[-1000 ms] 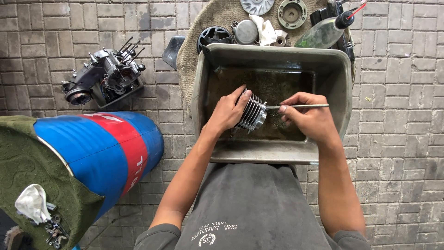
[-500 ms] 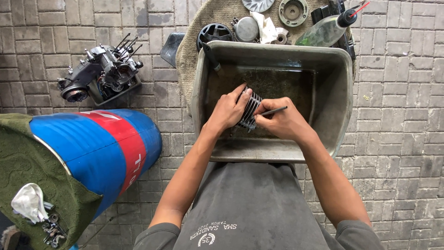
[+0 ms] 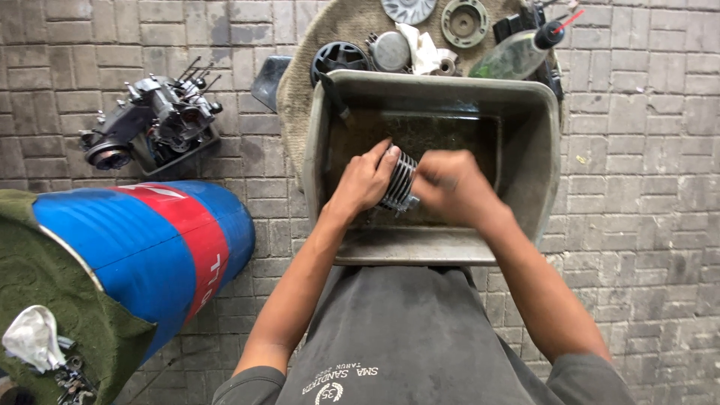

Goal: Scrubbing a metal engine component with a brush in a basin of cleaning fluid to remove grease and dirt.

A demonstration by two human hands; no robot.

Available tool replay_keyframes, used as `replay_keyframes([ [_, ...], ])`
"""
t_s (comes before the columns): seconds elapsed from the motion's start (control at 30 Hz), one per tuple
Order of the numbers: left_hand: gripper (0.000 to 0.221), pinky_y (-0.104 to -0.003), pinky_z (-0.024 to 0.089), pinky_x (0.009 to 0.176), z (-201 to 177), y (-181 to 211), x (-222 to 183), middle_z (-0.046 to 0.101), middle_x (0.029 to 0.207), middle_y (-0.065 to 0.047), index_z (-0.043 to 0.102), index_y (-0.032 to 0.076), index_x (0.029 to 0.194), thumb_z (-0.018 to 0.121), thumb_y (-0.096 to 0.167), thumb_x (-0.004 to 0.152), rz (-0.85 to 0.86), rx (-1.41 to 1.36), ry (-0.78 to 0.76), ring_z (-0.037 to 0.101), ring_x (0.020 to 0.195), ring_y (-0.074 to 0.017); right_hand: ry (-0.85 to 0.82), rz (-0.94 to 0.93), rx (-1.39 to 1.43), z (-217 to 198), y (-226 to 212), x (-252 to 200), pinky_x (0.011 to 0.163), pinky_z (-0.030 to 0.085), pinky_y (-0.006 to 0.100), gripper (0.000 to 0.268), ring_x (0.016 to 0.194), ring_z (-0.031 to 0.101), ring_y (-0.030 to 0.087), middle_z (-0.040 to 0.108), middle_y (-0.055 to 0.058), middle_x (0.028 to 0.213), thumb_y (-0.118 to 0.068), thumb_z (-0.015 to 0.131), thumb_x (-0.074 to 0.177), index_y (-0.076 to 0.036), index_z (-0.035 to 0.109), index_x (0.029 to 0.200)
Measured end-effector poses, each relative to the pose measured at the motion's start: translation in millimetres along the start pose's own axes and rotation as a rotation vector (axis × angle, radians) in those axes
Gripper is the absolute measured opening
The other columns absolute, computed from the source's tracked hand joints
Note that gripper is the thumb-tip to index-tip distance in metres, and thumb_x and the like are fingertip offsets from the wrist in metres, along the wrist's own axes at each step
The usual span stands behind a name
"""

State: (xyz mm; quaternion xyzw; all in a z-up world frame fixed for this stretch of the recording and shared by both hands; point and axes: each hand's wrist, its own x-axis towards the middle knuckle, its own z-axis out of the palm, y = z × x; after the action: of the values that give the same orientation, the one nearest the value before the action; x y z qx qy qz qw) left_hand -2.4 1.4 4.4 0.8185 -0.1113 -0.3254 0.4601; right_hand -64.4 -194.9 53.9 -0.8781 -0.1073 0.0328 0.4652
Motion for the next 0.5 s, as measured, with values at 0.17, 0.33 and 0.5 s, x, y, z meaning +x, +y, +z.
replay_keyframes([
  [0.17,0.062,-0.061,0.047,0.106,0.6,1.5,1.9,0.07,0.119,-0.03,0.056,0.015,0.146,0.037,0.054,0.102,0.002,0.002,0.0,0.063,0.119,-0.0493,-0.051,0.014,0.003,3.2,6.0,-7.6,0.057,0.049,0.036,0.019,0.057,0.064,0.028,0.064,0.01,0.062,-0.008,0.075,0.089,-0.006,0.066,0.073],
  [0.33,0.06,-0.061,0.046,0.108,-1.8,0.4,-1.7,0.069,0.12,-0.032,0.056,0.014,0.146,0.038,0.052,0.102,-0.014,0.011,0.0,0.062,0.119,-0.05,-0.107,-0.054,-0.044,9.2,-14.5,-6.9,0.055,0.048,0.039,0.019,0.06,0.065,0.031,0.063,0.01,0.062,-0.009,0.075,0.087,-0.008,0.064,0.072],
  [0.5,0.065,-0.06,0.048,0.104,-2.1,2.7,1.6,0.071,0.12,-0.029,0.056,0.013,0.146,0.037,0.055,0.101,0.0,0.01,0.02,0.064,0.118,-0.0489,0.013,-0.013,-0.048,-5.5,2.2,0.6,0.058,0.05,0.039,0.014,0.061,0.067,0.032,0.063,0.015,0.063,-0.004,0.074,0.087,-0.005,0.066,0.075],
])
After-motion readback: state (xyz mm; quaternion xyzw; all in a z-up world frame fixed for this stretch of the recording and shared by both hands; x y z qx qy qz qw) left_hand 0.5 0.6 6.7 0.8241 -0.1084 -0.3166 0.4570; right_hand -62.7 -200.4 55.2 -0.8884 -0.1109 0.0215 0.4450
